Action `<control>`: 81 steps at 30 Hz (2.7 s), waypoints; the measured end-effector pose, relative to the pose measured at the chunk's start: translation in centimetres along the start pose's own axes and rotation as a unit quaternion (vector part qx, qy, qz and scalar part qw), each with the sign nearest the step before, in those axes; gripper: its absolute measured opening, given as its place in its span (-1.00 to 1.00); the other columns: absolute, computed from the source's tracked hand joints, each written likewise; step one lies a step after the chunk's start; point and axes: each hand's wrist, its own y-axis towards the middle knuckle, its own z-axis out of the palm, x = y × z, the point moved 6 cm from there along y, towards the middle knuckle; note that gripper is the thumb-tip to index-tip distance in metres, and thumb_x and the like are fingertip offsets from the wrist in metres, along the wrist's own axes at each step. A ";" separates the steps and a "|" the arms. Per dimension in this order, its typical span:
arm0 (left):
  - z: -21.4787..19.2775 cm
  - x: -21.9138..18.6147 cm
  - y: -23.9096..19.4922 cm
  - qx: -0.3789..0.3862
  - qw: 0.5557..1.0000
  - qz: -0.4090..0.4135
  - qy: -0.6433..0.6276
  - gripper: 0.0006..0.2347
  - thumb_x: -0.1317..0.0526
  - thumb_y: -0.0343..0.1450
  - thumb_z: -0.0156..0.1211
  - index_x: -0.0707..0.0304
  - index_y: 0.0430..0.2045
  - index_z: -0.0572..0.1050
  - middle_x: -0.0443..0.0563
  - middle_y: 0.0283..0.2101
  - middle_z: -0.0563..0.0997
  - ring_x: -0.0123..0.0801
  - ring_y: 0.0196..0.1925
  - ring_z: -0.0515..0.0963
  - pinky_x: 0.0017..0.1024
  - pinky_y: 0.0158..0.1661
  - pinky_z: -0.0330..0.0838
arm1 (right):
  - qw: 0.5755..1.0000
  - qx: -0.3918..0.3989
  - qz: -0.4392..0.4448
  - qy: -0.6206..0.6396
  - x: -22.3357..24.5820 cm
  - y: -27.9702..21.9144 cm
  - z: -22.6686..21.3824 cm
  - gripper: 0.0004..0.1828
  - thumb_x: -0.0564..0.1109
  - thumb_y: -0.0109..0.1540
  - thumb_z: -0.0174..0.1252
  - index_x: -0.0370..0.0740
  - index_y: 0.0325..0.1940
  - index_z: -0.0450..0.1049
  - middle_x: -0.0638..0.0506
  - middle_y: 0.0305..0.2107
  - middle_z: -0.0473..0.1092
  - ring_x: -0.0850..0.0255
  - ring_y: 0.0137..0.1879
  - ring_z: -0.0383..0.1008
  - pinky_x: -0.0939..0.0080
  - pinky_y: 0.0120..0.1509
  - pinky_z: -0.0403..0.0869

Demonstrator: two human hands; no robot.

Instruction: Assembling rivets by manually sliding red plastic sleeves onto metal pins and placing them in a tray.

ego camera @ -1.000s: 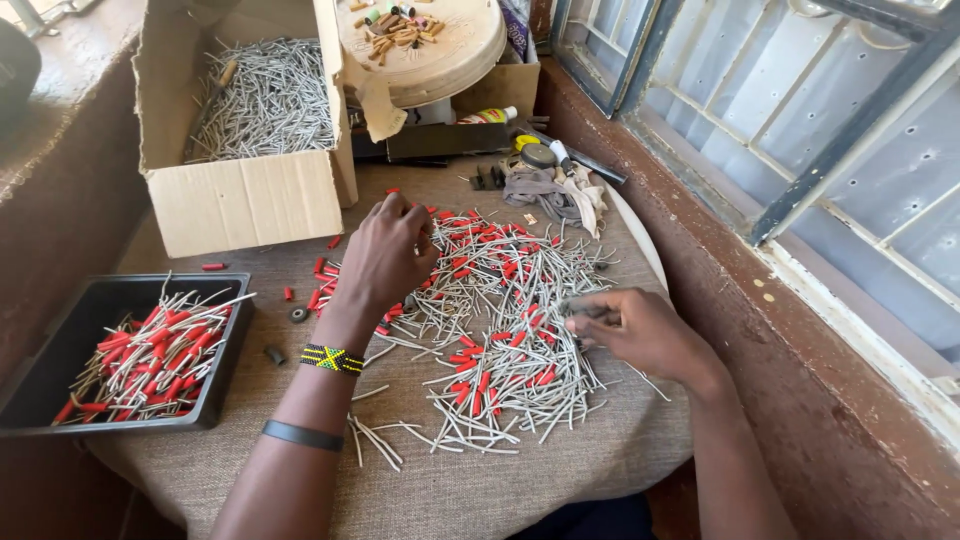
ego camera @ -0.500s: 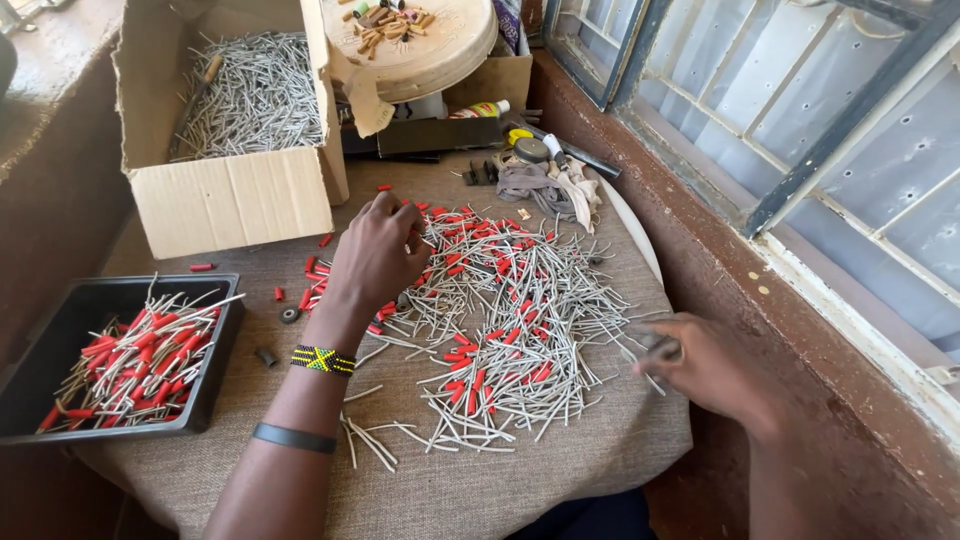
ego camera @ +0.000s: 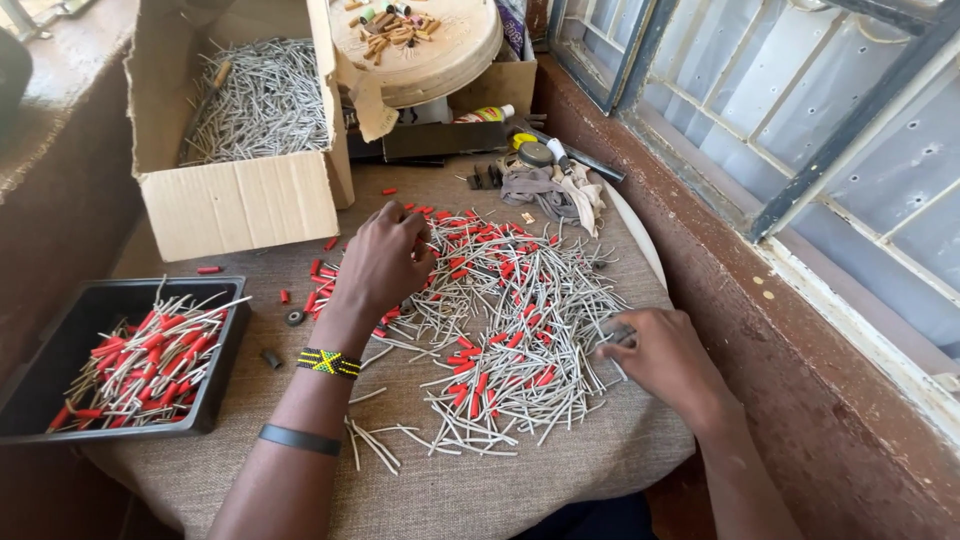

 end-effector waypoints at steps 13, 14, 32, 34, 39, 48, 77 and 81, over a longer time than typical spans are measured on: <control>-0.6 -0.2 0.1 -0.045 0.998 0.015 -0.042 -0.93 0.28 0.24 0.17 0.17 -0.47 0.53 0.12 -0.36 0.46 0.15 -0.31 0.60 0.01 -0.33 0.57 | 0.990 -0.081 -0.037 0.113 -2.0 3.2 -0.7 -0.63 -0.12 0.13 0.41 -0.42 -0.07 0.63 -0.30 -0.33 0.62 0.07 -0.29 0.68 0.09 -0.25 0.62; -0.6 -0.2 0.0 -0.048 0.998 0.016 -0.046 -0.93 0.29 0.24 0.17 0.17 -0.47 0.53 0.13 -0.36 0.46 0.14 -0.32 0.61 0.01 -0.33 0.57 | 0.983 -0.066 -0.048 0.167 -1.7 3.2 -1.0 -0.65 -0.15 0.20 0.31 -0.45 -0.02 0.58 -0.30 -0.32 0.61 0.10 -0.37 0.64 0.11 -0.28 0.61; -0.6 -0.6 -0.2 -0.043 0.997 0.025 -0.051 -0.93 0.29 0.26 0.18 0.19 -0.46 0.53 0.13 -0.38 0.45 0.14 -0.33 0.60 0.01 -0.33 0.56 | 0.952 -0.059 -0.085 0.288 -5.8 3.4 -2.9 -0.70 -0.17 0.36 -0.08 -0.41 -0.14 0.52 0.15 -0.65 0.03 0.39 -0.57 0.00 0.38 -0.51 0.06; -0.6 -0.5 -0.2 -0.037 0.998 0.023 -0.049 -0.93 0.28 0.26 0.18 0.18 -0.45 0.53 0.13 -0.37 0.45 0.14 -0.32 0.60 0.02 -0.32 0.56 | 0.967 -0.058 -0.091 0.230 -4.3 2.4 -3.0 -0.68 -0.10 0.37 0.04 -0.42 -0.15 0.59 0.05 -0.73 0.15 0.31 -0.62 0.05 0.33 -0.56 0.11; -0.2 -0.2 -0.1 -0.024 0.997 0.015 -0.072 -0.93 0.32 0.26 0.19 0.20 -0.45 0.55 0.14 -0.35 0.48 0.12 -0.36 0.62 -0.04 -0.32 0.57 | 0.996 -0.025 -0.059 0.062 -1.7 2.4 -0.6 -0.71 -0.07 0.32 0.19 -0.37 -0.18 0.66 0.03 -0.79 0.27 0.33 -0.67 0.07 0.34 -0.56 0.16; -2.6 -1.8 0.1 -0.033 0.844 -0.117 -0.522 -0.88 0.36 0.39 0.20 0.37 -0.28 0.62 0.09 -0.40 0.58 -0.37 -0.34 0.65 -0.44 -0.26 0.62 | 0.988 -0.106 -0.091 0.064 -1.2 3.5 -2.9 -0.56 0.06 0.48 -0.17 -0.19 -0.34 0.43 -0.14 -0.64 0.28 0.08 -0.52 0.31 0.04 -0.31 0.38; -0.7 -0.6 0.7 -0.080 0.739 -0.102 -0.661 -0.82 0.26 0.50 0.22 0.45 -0.13 0.53 0.00 -0.35 0.54 -0.53 -0.28 0.61 -0.64 -0.22 0.63 | 0.854 -0.146 -0.404 0.293 12.8 9.0 -0.4 -0.82 -0.29 0.37 0.15 -0.27 -0.07 0.67 -0.09 -0.66 0.50 0.35 -0.55 0.35 0.35 -0.40 0.36; -1.2 -0.9 0.6 -0.080 0.770 -0.090 -0.626 -0.81 0.26 0.50 0.24 0.47 -0.16 0.54 0.01 -0.37 0.53 -0.52 -0.30 0.59 -0.60 -0.25 0.63 | 0.858 -0.158 -0.406 0.272 12.4 9.2 0.2 -0.82 -0.28 0.36 0.17 -0.21 -0.06 0.68 -0.09 -0.66 0.50 0.39 -0.53 0.35 0.32 -0.44 0.36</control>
